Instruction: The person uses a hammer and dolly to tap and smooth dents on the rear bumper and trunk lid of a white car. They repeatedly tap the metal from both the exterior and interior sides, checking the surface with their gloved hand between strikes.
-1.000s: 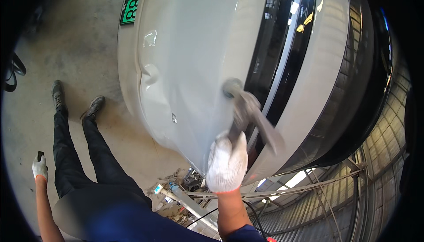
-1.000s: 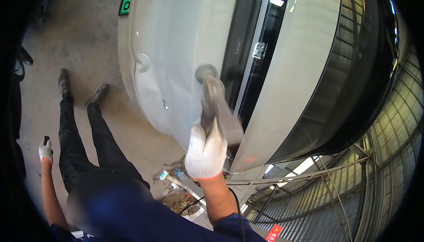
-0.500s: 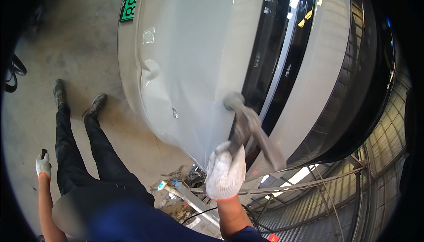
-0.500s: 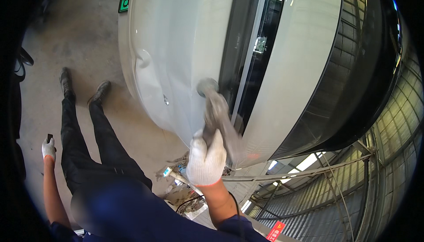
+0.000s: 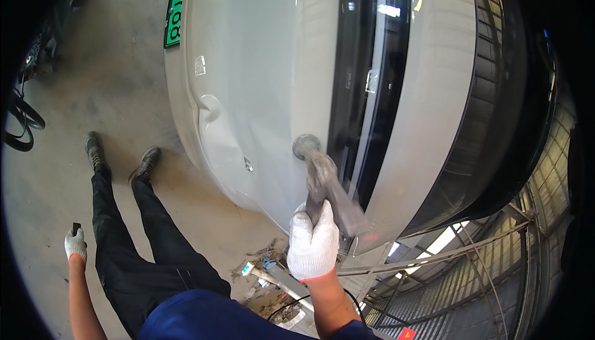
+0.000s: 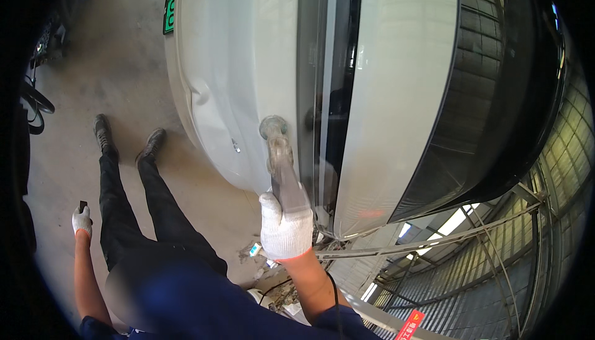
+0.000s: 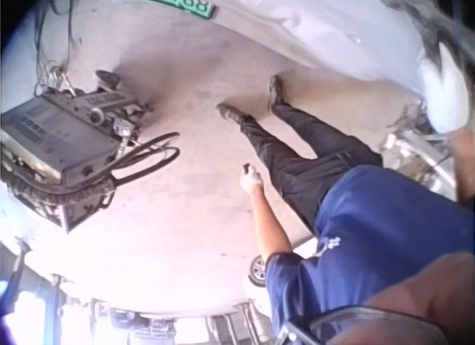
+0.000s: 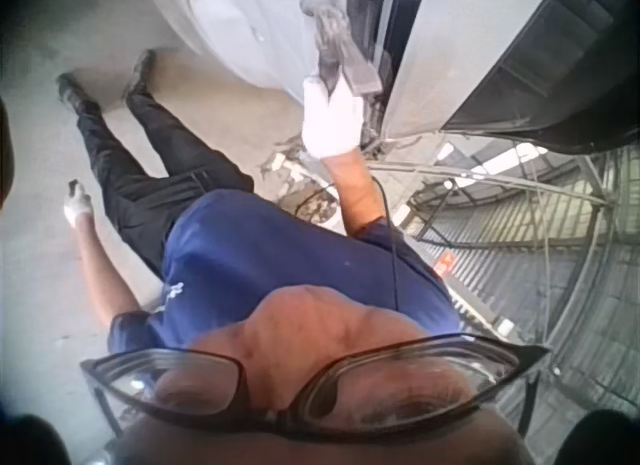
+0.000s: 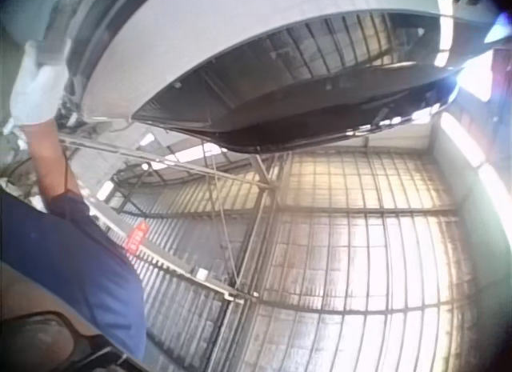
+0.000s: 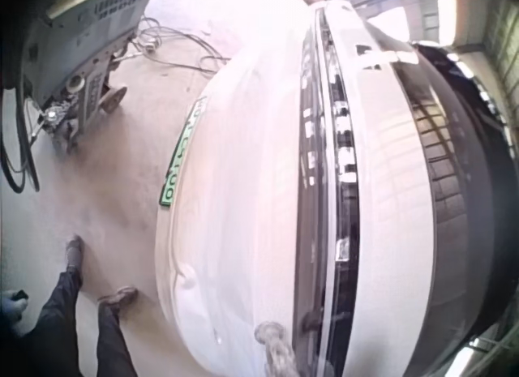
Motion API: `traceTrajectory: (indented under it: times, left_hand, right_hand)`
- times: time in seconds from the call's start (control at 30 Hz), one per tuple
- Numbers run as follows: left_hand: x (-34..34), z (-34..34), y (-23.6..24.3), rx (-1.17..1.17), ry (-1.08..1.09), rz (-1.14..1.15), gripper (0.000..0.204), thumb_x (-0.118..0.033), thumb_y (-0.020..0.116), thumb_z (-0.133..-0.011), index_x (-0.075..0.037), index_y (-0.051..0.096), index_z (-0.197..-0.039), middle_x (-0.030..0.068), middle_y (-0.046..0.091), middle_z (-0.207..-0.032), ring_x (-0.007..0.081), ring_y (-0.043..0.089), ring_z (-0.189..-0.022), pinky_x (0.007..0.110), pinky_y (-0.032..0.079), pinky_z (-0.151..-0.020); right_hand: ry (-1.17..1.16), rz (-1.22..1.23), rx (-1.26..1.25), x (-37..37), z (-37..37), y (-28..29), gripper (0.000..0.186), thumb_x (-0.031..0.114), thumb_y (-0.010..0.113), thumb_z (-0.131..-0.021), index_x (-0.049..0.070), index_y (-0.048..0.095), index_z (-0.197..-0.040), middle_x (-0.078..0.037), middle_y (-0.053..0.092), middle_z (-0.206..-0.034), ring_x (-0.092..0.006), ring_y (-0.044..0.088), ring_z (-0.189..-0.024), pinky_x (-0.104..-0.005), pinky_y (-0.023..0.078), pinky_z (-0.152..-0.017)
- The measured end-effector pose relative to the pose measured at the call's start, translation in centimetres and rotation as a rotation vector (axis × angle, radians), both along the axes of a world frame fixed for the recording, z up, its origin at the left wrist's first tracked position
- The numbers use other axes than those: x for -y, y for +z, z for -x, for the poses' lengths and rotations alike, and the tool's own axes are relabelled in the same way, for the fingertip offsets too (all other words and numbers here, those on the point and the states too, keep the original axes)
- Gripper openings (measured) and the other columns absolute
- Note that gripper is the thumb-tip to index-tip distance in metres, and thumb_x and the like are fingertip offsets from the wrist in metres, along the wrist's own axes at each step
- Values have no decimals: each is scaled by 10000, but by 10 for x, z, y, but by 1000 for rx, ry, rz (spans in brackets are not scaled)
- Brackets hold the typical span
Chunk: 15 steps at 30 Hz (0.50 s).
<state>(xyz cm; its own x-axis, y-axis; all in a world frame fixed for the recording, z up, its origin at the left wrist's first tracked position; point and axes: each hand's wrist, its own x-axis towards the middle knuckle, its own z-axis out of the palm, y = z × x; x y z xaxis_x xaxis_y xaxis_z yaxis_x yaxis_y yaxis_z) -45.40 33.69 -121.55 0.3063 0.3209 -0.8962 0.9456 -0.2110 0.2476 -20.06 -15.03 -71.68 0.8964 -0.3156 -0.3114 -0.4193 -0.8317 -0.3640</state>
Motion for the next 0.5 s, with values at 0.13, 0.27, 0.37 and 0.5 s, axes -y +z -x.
traceTrajectory:
  times: [0.13, 0.27, 0.37, 0.5]
  left_hand:
    - [3, -1, 5, 17, -18, -17, 242, -268, 627, -1013, -41, 645, -933, 0, 517, -668, 126, 510, -540, 356, 425, -520]
    - [1, -4, 8, 2, -27, -4, 247, -269, 625, -1007, -40, 635, -916, 7, 519, -670, 129, 515, -552, 365, 425, -524]
    - [3, -3, 10, 8, -27, -8, 245, -268, 623, -1006, -37, 643, -925, 10, 529, -679, 131, 516, -557, 367, 429, -530]
    - [4, -7, 15, 1, -20, 3, 250, -272, 622, -1005, -30, 660, -953, 15, 546, -697, 138, 520, -560, 373, 437, -539]
  right_hand:
    - [72, 101, 24, 0, 3, 3, 555, 235, 639, -1050, 18, 525, -1548, -231, 667, -1165, -371, 723, -889, -444, 577, -776]
    - [67, 92, 16, -5, 3, 7, 455, 192, 687, -1010, 51, 618, -1436, -204, 653, -1017, -410, 705, -834, -475, 574, -745]
    - [-58, 93, -12, -8, 5, 10, 317, 168, 735, -976, 20, 665, -1248, -213, 649, -999, -428, 713, -847, -481, 566, -702]
    - [-1, 95, 92, -2, 9, 9, 252, 183, 741, -984, 16, 653, -1151, -208, 672, -882, -424, 719, -808, -479, 561, -685]
